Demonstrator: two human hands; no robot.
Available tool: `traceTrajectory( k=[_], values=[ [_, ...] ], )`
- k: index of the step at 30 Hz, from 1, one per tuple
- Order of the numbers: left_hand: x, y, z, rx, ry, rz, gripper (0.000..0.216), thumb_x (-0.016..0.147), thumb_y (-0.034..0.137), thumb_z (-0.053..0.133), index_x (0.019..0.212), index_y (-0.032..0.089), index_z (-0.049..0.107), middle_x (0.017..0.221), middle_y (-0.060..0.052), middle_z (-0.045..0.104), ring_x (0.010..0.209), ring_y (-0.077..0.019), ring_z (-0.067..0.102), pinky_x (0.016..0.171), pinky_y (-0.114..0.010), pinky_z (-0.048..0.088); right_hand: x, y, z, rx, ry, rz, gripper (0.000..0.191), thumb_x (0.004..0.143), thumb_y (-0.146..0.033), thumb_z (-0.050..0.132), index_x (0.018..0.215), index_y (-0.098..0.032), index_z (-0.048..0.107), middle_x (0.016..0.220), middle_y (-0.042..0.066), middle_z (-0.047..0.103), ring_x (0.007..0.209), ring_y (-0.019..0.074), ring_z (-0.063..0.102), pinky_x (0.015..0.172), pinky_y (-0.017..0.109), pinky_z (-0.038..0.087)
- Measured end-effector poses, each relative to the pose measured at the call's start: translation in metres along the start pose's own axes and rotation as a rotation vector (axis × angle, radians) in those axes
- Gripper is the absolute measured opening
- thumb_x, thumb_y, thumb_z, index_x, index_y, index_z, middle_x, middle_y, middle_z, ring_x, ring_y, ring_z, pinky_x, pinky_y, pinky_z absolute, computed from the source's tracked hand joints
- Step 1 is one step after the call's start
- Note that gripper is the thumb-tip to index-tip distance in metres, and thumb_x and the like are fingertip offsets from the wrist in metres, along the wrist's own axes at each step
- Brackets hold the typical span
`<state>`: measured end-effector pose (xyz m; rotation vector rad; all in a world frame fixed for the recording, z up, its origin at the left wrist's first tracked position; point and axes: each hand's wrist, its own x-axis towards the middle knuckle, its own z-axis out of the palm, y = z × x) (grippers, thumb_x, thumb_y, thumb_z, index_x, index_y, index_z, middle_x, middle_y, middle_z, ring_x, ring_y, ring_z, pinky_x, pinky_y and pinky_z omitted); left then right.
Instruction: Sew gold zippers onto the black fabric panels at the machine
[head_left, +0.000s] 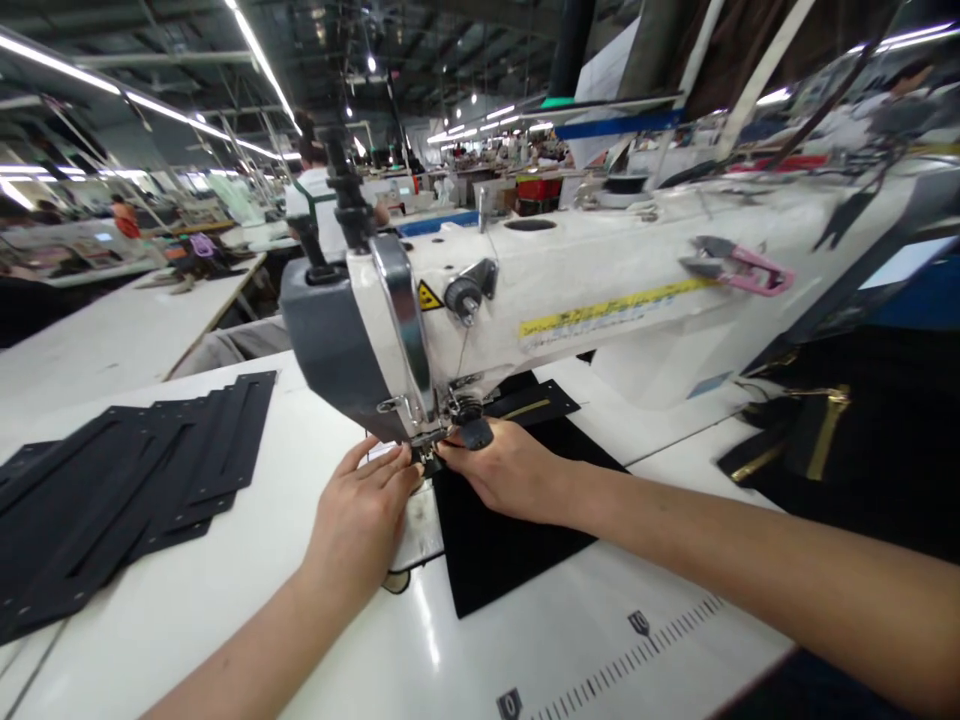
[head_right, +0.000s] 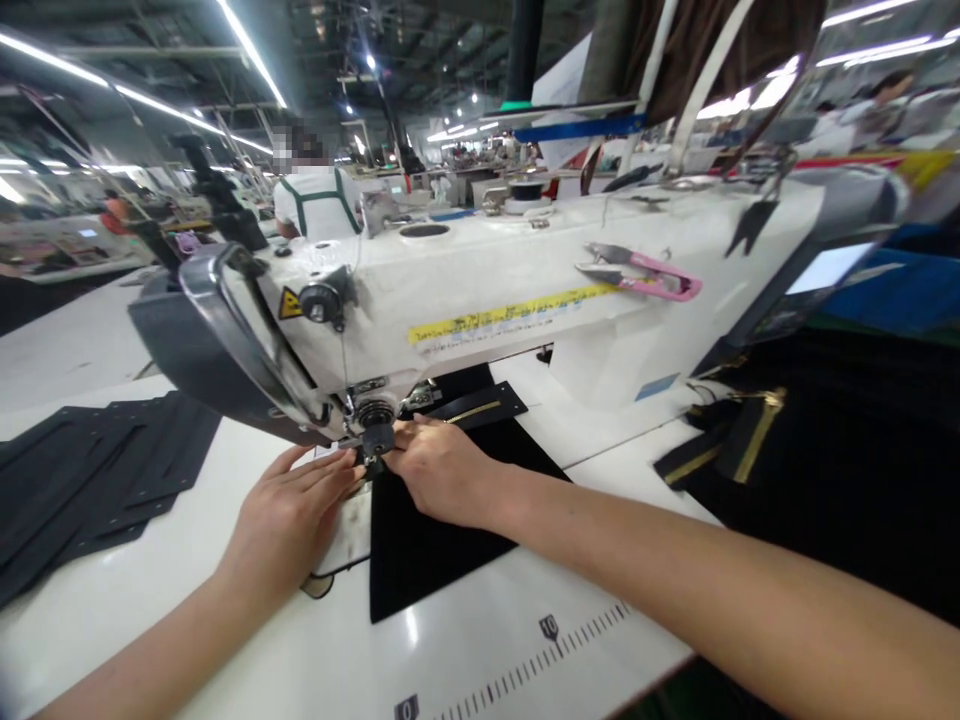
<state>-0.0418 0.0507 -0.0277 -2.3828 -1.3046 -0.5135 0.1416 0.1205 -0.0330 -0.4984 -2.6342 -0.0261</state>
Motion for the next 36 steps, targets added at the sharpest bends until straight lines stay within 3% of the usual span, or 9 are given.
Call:
traceTrajectory(
  k=[7, 18, 23, 25, 28, 33, 36],
  values=[
    [0.0, -0.002, 0.0, -0.029, 0.023, -0.008, 0.027, 0.082, 0.01, 0.038, 0.08, 0.015, 0.064, 0.092, -0.009, 0.069, 0.085, -0.0227, 0.066, 0.085, -0.045, 0.047, 0.001, 0.001, 0.003, 0.023, 0.05, -0.009, 0.022, 0.078, -0.006, 0.043, 0.091, -0.012, 0.06, 0.09, 0.009, 0.064, 0.083, 0.0195, 0.058, 0.082, 0.032, 0.045],
    [-0.004, 0.001, 0.001, -0.089, 0.087, -0.012, 0.024, 0.086, 0.012, 0.041, 0.081, 0.017, 0.064, 0.092, -0.008, 0.069, 0.087, -0.0203, 0.065, 0.087, -0.041, 0.049, -0.004, -0.004, 0.008, 0.147, 0.143, 0.01, 0.019, 0.08, -0.008, 0.043, 0.085, -0.016, 0.059, 0.088, 0.008, 0.064, 0.095, 0.0185, 0.057, 0.088, 0.031, 0.043],
    [-0.005, 0.0, 0.004, -0.177, 0.098, -0.09, 0.022, 0.084, 0.012, 0.043, 0.082, 0.017, 0.064, 0.092, -0.008, 0.069, 0.087, -0.022, 0.065, 0.082, -0.041, 0.052, -0.001, -0.009, 0.011, 0.084, 0.149, 0.123, 0.017, 0.082, -0.012, 0.045, 0.09, -0.013, 0.06, 0.091, 0.01, 0.064, 0.089, 0.0202, 0.059, 0.088, 0.036, 0.043],
    [-0.009, 0.002, 0.0, -0.286, 0.098, -0.173, 0.02, 0.082, 0.013, 0.046, 0.086, 0.018, 0.065, 0.098, -0.009, 0.068, 0.093, -0.0237, 0.063, 0.081, -0.042, 0.052, -0.002, -0.013, 0.011, -0.004, 0.106, 0.224, 0.022, 0.082, -0.02, 0.049, 0.098, -0.008, 0.059, 0.1, 0.016, 0.062, 0.097, 0.0262, 0.056, 0.094, 0.047, 0.038],
    [-0.019, 0.015, -0.015, -0.609, 0.065, -0.417, 0.023, 0.082, 0.017, 0.047, 0.1, 0.018, 0.061, 0.109, -0.011, 0.063, 0.101, -0.0244, 0.059, 0.084, -0.042, 0.051, -0.016, -0.025, 0.006, -0.102, 0.038, 0.354, 0.047, 0.082, -0.035, 0.052, 0.115, -0.003, 0.051, 0.12, 0.023, 0.051, 0.116, 0.0347, 0.042, 0.097, 0.059, 0.028],
    [-0.032, 0.054, -0.05, -1.444, -0.053, -0.989, 0.03, 0.083, 0.03, 0.052, 0.108, 0.014, 0.054, 0.109, -0.014, 0.062, 0.097, -0.0243, 0.061, 0.078, -0.038, 0.053, -0.066, -0.066, -0.01, -0.147, -0.008, 0.403, 0.06, 0.083, -0.038, 0.048, 0.128, 0.0, 0.037, 0.133, 0.021, 0.038, 0.127, 0.033, 0.028, 0.099, 0.056, 0.029],
    [-0.028, 0.077, -0.063, -1.672, -0.141, -1.144, 0.03, 0.077, 0.034, 0.061, 0.097, 0.012, 0.059, 0.099, -0.013, 0.065, 0.09, -0.0218, 0.063, 0.072, -0.03, 0.053, -0.092, -0.094, -0.019, -0.165, 0.004, 0.39, 0.06, 0.085, -0.036, 0.045, 0.132, -0.001, 0.032, 0.135, 0.019, 0.036, 0.128, 0.0305, 0.027, 0.099, 0.054, 0.031]
  ],
)
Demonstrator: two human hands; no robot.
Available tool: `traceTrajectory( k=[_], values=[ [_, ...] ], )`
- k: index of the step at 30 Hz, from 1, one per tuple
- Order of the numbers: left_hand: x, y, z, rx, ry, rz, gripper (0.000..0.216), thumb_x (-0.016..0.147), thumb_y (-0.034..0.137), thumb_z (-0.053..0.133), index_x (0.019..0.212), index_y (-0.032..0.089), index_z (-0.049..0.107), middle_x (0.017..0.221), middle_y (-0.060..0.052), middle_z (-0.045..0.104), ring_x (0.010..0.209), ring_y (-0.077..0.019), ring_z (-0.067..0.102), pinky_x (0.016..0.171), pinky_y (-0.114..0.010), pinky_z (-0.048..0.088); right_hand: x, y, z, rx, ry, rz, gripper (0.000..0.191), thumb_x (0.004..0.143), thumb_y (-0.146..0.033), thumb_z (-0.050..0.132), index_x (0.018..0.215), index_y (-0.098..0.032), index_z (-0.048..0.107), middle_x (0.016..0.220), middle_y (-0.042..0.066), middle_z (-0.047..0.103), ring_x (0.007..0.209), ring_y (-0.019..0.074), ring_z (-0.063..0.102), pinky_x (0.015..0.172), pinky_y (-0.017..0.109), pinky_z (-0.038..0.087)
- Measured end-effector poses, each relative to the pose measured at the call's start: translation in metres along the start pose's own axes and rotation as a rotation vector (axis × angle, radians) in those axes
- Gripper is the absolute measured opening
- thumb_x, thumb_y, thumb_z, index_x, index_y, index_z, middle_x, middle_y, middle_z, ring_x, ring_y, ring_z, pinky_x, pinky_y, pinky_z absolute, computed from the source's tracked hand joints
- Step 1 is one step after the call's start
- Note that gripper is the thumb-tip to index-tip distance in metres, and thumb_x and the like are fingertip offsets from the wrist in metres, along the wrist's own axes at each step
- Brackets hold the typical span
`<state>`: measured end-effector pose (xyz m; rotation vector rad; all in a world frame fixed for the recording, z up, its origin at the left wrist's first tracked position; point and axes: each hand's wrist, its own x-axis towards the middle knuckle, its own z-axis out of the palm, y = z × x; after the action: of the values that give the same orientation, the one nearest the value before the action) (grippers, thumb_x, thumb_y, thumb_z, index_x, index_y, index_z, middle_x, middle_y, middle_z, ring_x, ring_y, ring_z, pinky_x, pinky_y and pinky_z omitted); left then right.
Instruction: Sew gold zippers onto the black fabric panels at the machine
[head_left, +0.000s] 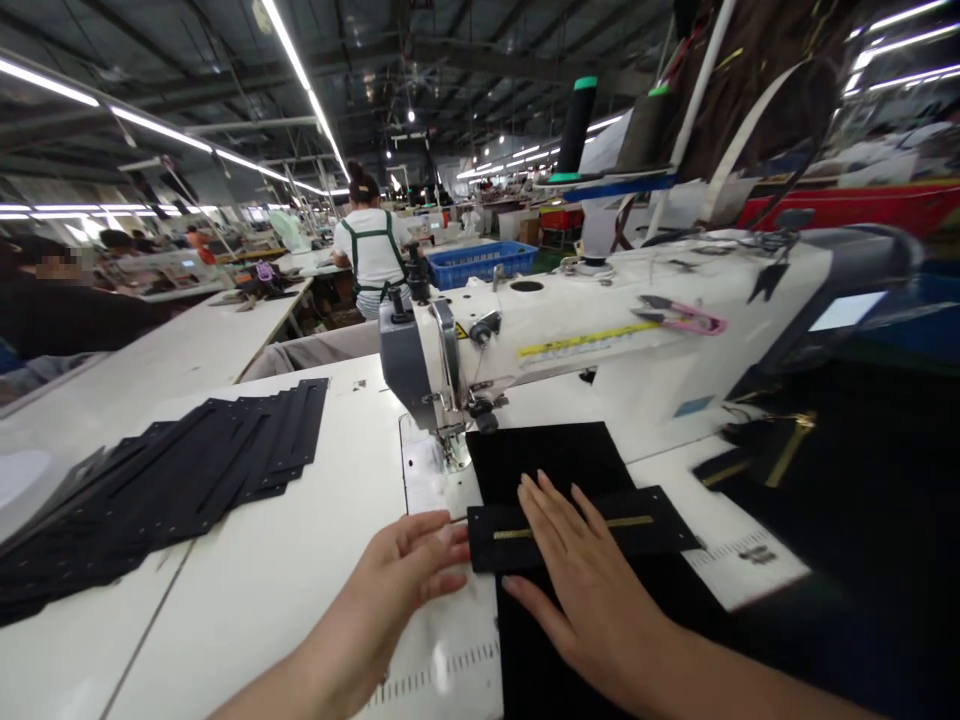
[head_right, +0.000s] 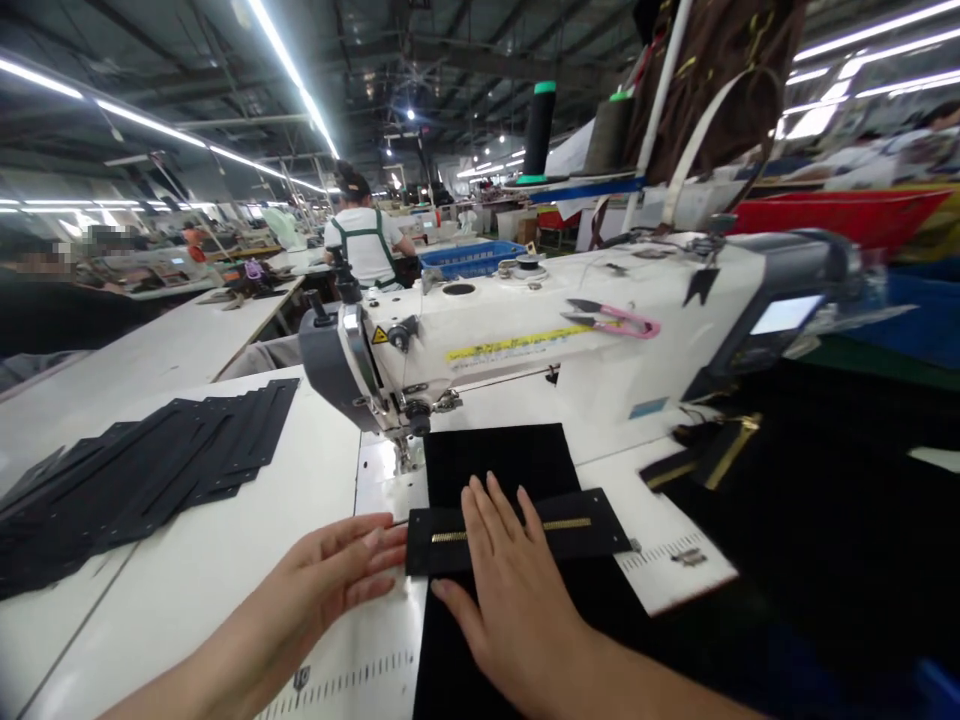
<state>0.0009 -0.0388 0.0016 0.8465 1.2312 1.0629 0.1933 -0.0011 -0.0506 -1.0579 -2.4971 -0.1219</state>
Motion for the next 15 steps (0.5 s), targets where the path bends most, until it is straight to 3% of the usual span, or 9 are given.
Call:
traceTrajectory(
  k=[4, 8, 12, 15],
  values=[
    [-0.008, -0.004, 0.022, 0.143, 0.057, -0.1, 0.035, 0.066, 0.032, 0.071, 0.092, 0.011, 0.058, 0.058, 0.0, 0.061, 0.051, -0.0106, 0.056, 0.044, -0.018, 0.039, -0.029, -0.019, -0.007, -0.035, 0.055, -0.024, 0.058, 0.086, -0.036, 0.042, 0.132, -0.002, 0.031, 0.136, 0.017, 0.036, 0.127, 0.0299, 0.028, 0.099, 0.051, 0.032],
    [-0.017, -0.01, 0.024, 0.205, 0.114, -0.021, 0.039, 0.055, 0.026, 0.075, 0.087, 0.011, 0.058, 0.047, 0.007, 0.054, 0.044, -0.0085, 0.049, 0.045, -0.019, 0.035, -0.039, -0.035, -0.012, -0.047, 0.101, -0.065, 0.052, 0.087, -0.028, 0.04, 0.132, -0.003, 0.032, 0.134, 0.015, 0.039, 0.125, 0.029, 0.033, 0.097, 0.049, 0.034],
    [-0.043, -0.016, 0.004, 0.182, 0.144, 0.087, 0.039, 0.056, 0.028, 0.074, 0.088, 0.011, 0.06, 0.054, 0.002, 0.059, 0.05, -0.0109, 0.053, 0.052, -0.022, 0.04, -0.041, -0.051, -0.019, 0.027, 0.159, -0.228, 0.056, 0.086, -0.021, 0.036, 0.137, -0.004, 0.02, 0.129, 0.013, 0.046, 0.119, 0.0234, 0.043, 0.09, 0.039, 0.043],
    [-0.074, -0.016, -0.024, 0.237, 0.294, 0.173, 0.04, 0.056, 0.029, 0.072, 0.09, 0.01, 0.061, 0.058, 0.0, 0.059, 0.051, -0.0118, 0.054, 0.052, -0.023, 0.042, -0.04, -0.06, -0.015, 0.116, 0.242, -0.348, 0.06, 0.087, -0.026, 0.036, 0.14, -0.007, 0.014, 0.128, 0.013, 0.048, 0.114, 0.0233, 0.048, 0.085, 0.036, 0.046]
  ],
)
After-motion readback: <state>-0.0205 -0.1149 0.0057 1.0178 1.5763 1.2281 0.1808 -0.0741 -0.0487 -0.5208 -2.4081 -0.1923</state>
